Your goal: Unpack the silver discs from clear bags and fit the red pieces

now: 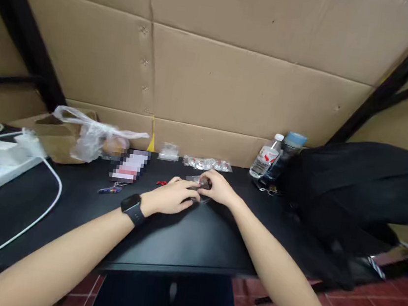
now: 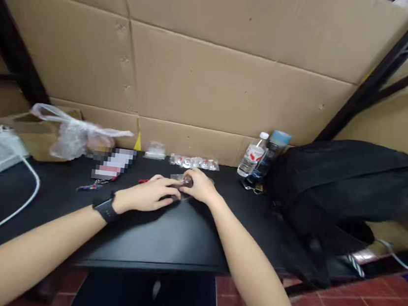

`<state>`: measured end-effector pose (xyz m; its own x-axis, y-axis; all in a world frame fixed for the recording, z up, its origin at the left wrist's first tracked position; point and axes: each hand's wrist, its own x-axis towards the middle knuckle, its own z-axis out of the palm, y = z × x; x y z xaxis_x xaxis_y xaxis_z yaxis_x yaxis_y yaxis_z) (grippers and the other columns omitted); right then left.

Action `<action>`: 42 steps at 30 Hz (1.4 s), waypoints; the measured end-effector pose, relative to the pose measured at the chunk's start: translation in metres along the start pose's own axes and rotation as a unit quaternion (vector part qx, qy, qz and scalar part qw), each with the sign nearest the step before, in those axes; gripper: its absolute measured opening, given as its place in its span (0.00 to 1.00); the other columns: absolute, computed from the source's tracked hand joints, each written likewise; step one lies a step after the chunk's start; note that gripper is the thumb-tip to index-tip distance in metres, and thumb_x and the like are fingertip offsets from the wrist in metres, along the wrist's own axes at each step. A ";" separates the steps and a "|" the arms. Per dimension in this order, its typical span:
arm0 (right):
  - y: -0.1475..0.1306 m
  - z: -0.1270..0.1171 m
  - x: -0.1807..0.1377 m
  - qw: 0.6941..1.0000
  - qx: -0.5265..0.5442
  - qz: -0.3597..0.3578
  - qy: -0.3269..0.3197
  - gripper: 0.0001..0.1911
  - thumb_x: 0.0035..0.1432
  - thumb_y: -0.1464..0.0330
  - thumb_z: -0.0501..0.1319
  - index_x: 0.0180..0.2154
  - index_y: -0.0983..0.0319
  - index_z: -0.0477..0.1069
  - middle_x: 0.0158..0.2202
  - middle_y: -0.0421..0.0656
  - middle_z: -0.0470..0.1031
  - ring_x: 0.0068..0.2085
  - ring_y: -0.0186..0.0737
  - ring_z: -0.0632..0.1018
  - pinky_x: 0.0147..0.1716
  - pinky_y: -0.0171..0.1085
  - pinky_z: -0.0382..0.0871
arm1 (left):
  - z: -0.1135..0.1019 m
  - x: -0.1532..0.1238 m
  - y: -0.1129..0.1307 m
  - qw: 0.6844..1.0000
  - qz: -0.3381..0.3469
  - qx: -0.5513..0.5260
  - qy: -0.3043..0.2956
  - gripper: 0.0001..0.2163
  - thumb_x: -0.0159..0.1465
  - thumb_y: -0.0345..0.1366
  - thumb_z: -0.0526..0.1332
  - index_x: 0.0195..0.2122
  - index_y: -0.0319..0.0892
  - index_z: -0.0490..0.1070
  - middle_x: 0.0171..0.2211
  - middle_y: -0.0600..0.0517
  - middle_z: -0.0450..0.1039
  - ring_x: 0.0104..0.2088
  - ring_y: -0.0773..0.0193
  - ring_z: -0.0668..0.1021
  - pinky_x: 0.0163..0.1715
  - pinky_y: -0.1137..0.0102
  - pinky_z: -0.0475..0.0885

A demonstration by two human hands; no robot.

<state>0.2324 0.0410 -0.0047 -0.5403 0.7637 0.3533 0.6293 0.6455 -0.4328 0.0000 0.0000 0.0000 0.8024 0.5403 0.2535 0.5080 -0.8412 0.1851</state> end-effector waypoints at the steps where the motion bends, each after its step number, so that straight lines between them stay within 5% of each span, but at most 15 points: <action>1: 0.000 -0.007 -0.002 1.000 0.023 -0.008 -0.002 0.15 0.55 0.63 0.70 0.43 0.62 0.75 0.40 0.45 0.74 0.37 0.38 0.74 0.38 0.36 0.68 | -0.003 -0.001 -0.001 1.000 -0.012 -0.005 0.007 0.13 0.64 0.31 0.57 0.50 0.50 0.67 0.59 0.50 0.69 0.57 0.54 0.72 0.55 0.59 0.58; 5: 0.003 -0.029 -0.008 0.998 0.061 -0.022 -0.016 0.08 0.65 0.70 0.58 0.44 0.61 0.74 0.40 0.45 0.75 0.38 0.38 0.74 0.39 0.36 0.68 | -0.006 0.000 -0.006 0.997 -0.060 0.008 0.053 0.22 0.60 0.30 0.60 0.56 0.47 0.62 0.52 0.47 0.73 0.50 0.55 0.75 0.51 0.61 0.61; 10: 0.004 -0.029 -0.010 0.997 0.031 -0.017 -0.065 0.15 0.50 0.73 0.71 0.42 0.61 0.76 0.42 0.44 0.72 0.35 0.36 0.73 0.38 0.35 0.68 | 0.005 0.006 -0.013 0.990 -0.084 0.057 0.098 0.05 0.67 0.36 0.58 0.43 0.46 0.70 0.44 0.49 0.75 0.48 0.55 0.74 0.48 0.60 0.58; 13: 0.002 -0.025 -0.008 0.997 0.049 -0.015 -0.065 0.04 0.56 0.68 0.69 0.35 0.61 0.78 0.39 0.43 0.74 0.35 0.35 0.73 0.37 0.34 0.67 | 0.005 0.006 -0.016 0.989 -0.095 0.039 0.107 0.05 0.68 0.35 0.56 0.38 0.45 0.71 0.40 0.50 0.77 0.45 0.57 0.75 0.46 0.61 0.57; 17: 0.001 -0.025 -0.006 0.995 0.077 0.030 -0.057 0.06 0.61 0.66 0.64 0.34 0.62 0.77 0.31 0.41 0.77 0.32 0.35 0.74 0.36 0.34 0.65 | 0.002 0.005 -0.020 0.984 -0.137 -0.004 0.115 0.05 0.69 0.36 0.56 0.38 0.45 0.71 0.39 0.52 0.79 0.42 0.59 0.76 0.45 0.61 0.55; 21: 0.003 -0.020 -0.006 0.986 0.137 0.089 -0.045 0.06 0.60 0.67 0.62 0.36 0.63 0.74 0.28 0.41 0.78 0.30 0.35 0.76 0.34 0.33 0.66 | 0.004 0.007 -0.021 0.969 -0.200 -0.071 0.123 0.06 0.67 0.37 0.58 0.45 0.48 0.68 0.37 0.55 0.80 0.42 0.58 0.78 0.47 0.61 0.55; 24: 0.003 -0.011 -0.007 0.983 0.144 0.109 -0.026 0.16 0.58 0.69 0.63 0.49 0.61 0.70 0.27 0.38 0.78 0.28 0.35 0.76 0.34 0.33 0.67 | 0.006 0.008 -0.020 0.959 -0.236 -0.094 0.126 0.17 0.65 0.35 0.59 0.54 0.50 0.61 0.33 0.57 0.81 0.42 0.58 0.79 0.49 0.60 0.55; 26: 0.000 -0.006 -0.007 0.988 0.109 0.103 -0.022 0.21 0.59 0.71 0.61 0.54 0.59 0.67 0.28 0.36 0.78 0.29 0.35 0.76 0.36 0.33 0.67 | 0.007 0.007 -0.020 0.963 -0.234 -0.068 0.116 0.16 0.65 0.35 0.58 0.54 0.51 0.63 0.33 0.57 0.81 0.43 0.57 0.79 0.49 0.59 0.55; 29: -0.005 -0.001 -0.006 0.997 0.013 0.073 -0.032 0.16 0.61 0.74 0.57 0.50 0.58 0.74 0.31 0.40 0.76 0.33 0.36 0.76 0.39 0.35 0.67 | 0.009 0.006 -0.020 0.971 -0.212 -0.001 0.109 0.11 0.68 0.35 0.55 0.50 0.52 0.70 0.37 0.53 0.80 0.45 0.55 0.77 0.47 0.59 0.57; 35: -0.012 0.001 -0.006 0.994 -0.106 0.009 -0.035 0.19 0.56 0.70 0.65 0.50 0.57 0.77 0.58 0.50 0.69 0.57 0.52 0.68 0.51 0.45 0.65 | 0.011 0.003 -0.024 0.976 -0.185 0.065 0.095 0.12 0.65 0.44 0.59 0.46 0.50 0.76 0.49 0.46 0.74 0.54 0.48 0.70 0.49 0.56 0.60; 42: -0.016 0.001 -0.002 0.995 -0.083 0.031 -0.046 0.12 0.66 0.66 0.59 0.49 0.57 0.76 0.45 0.46 0.80 0.48 0.46 0.77 0.51 0.45 0.64 | 0.007 0.006 -0.020 0.978 -0.172 0.064 0.104 0.10 0.65 0.32 0.54 0.43 0.46 0.74 0.44 0.47 0.78 0.51 0.53 0.73 0.50 0.56 0.57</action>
<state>0.2224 0.0290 0.0005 -0.5425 0.8022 0.2493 0.7417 0.5967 -0.3063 -0.0035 0.0201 -0.0091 0.5032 0.7730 0.3864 0.7826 -0.5972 0.1755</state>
